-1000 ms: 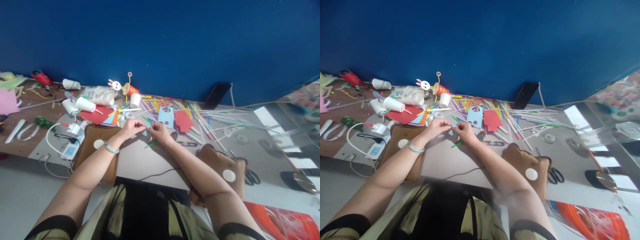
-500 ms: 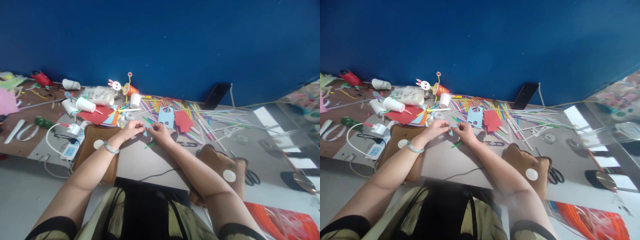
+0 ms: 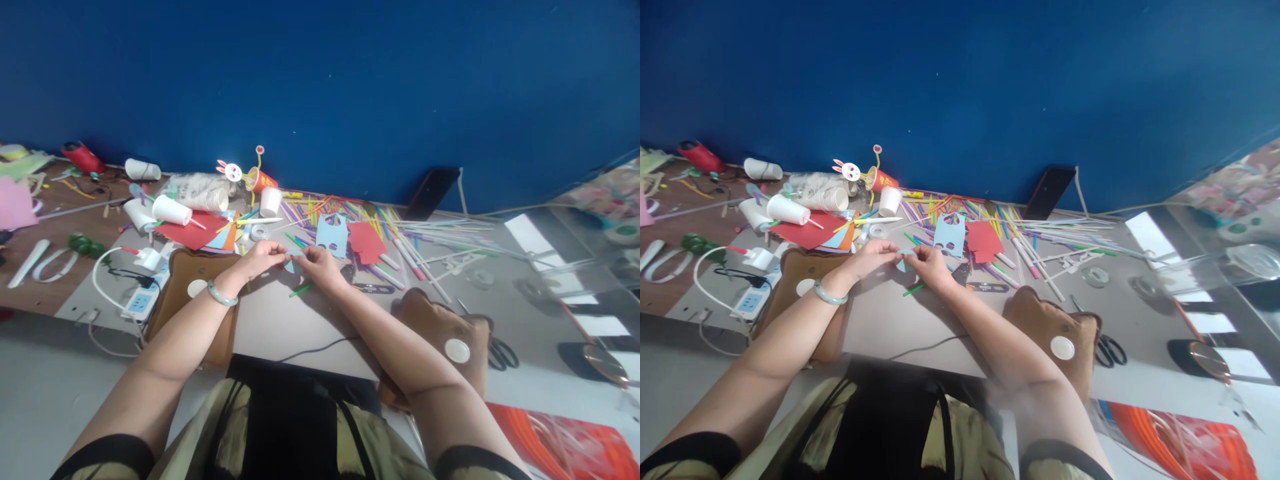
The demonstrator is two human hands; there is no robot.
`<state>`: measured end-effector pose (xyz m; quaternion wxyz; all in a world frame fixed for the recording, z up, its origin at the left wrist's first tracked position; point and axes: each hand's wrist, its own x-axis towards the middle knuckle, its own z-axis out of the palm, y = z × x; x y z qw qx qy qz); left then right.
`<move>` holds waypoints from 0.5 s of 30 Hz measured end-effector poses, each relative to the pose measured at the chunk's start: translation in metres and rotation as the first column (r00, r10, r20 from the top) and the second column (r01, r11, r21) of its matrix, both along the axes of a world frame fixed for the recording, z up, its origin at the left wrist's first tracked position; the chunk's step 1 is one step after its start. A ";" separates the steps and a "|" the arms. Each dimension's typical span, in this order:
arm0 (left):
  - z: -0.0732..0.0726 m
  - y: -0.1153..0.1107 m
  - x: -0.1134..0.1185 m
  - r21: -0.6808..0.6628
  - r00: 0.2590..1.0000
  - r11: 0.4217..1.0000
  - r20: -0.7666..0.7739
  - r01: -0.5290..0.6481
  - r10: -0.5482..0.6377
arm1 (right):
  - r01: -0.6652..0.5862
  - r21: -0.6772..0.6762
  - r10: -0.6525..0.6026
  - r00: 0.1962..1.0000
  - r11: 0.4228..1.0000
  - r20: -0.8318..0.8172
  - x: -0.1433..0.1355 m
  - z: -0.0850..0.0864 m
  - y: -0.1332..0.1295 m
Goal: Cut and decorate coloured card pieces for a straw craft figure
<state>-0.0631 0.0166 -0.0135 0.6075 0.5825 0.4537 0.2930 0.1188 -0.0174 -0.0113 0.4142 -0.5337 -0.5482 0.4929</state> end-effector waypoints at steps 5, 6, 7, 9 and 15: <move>-0.002 0.002 -0.001 0.031 1.000 0.999 0.009 0.021 -0.021 | -0.004 -0.003 0.004 1.000 1.000 -0.018 0.001 0.002 0.000; -0.001 0.002 -0.001 0.050 1.000 0.999 0.011 0.017 -0.018 | -0.003 -0.002 0.003 1.000 1.000 -0.024 0.002 0.002 -0.001; -0.001 0.002 -0.001 0.073 1.000 0.997 0.016 0.012 -0.014 | -0.001 -0.003 0.001 1.000 1.000 -0.028 0.002 0.002 -0.001; 0.000 0.001 0.001 0.125 0.999 0.992 0.038 0.000 -0.005 | -0.007 -0.008 0.007 0.999 1.000 -0.034 0.003 0.002 -0.002; -0.001 0.000 0.002 0.411 0.998 0.912 0.063 -0.017 -0.010 | -0.034 -0.024 0.033 0.998 0.999 -0.046 0.004 0.003 -0.002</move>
